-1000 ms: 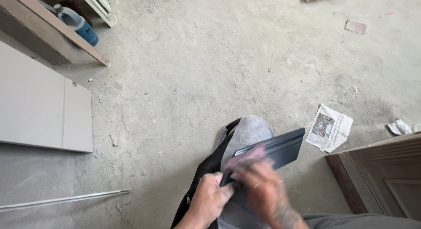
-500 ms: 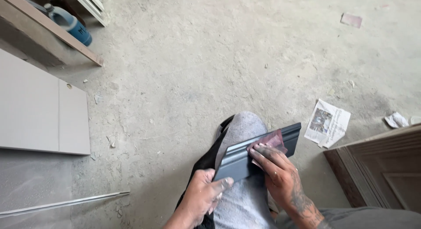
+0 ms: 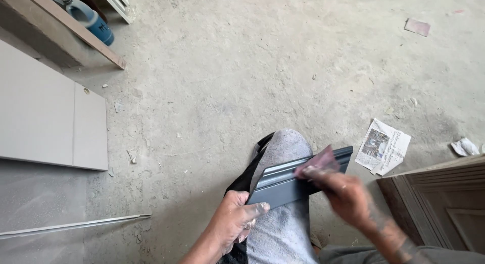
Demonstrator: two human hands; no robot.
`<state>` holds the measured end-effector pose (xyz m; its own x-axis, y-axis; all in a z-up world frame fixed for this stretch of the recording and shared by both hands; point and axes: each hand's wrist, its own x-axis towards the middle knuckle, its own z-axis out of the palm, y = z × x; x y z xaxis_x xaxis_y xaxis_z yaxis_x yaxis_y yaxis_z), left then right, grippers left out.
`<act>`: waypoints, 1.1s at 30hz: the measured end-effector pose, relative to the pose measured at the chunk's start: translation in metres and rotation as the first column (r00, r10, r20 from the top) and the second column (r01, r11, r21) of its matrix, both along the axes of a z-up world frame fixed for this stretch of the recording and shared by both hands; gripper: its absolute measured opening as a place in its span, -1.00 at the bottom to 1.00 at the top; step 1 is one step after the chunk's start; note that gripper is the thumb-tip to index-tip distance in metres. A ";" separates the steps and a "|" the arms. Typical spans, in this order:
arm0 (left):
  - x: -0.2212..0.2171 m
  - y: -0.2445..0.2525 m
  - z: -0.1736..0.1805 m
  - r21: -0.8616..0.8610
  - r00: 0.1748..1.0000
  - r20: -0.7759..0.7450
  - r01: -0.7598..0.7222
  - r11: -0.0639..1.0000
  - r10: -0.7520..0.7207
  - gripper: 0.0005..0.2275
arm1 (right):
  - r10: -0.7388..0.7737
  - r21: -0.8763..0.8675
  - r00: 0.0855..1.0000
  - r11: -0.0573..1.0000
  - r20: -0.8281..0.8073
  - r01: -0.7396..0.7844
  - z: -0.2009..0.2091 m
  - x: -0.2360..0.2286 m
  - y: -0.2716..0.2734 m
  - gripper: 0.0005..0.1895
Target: Sanding small grey decorative trim pieces using sandpaper to smooth the surface and edges.
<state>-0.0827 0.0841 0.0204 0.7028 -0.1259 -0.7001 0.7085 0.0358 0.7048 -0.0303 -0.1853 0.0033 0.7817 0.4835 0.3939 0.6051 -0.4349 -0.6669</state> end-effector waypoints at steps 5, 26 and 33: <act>0.009 -0.014 0.026 -0.169 0.986 0.069 -0.138 0.976 0.152 -0.22 | 0.341 0.129 0.935 0.928 0.094 -0.351 0.025 -0.011 0.092 -0.53; -0.037 0.001 -0.057 0.004 0.966 0.016 -0.257 0.966 0.257 -0.49 | -0.368 0.024 0.864 0.923 0.345 0.383 -0.030 -0.003 0.023 -0.88; -0.081 -0.037 -0.117 0.572 0.955 0.266 -0.043 0.819 -0.135 -0.33 | -0.645 0.130 0.747 0.764 0.158 0.632 -0.083 -0.026 0.045 -0.63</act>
<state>-0.1638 0.0470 -0.0963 0.8828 0.1923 -0.4287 0.4670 -0.4593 0.7556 -0.0559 -0.1405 -0.0797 0.8092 -0.1341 0.5720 0.3140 -0.7242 -0.6140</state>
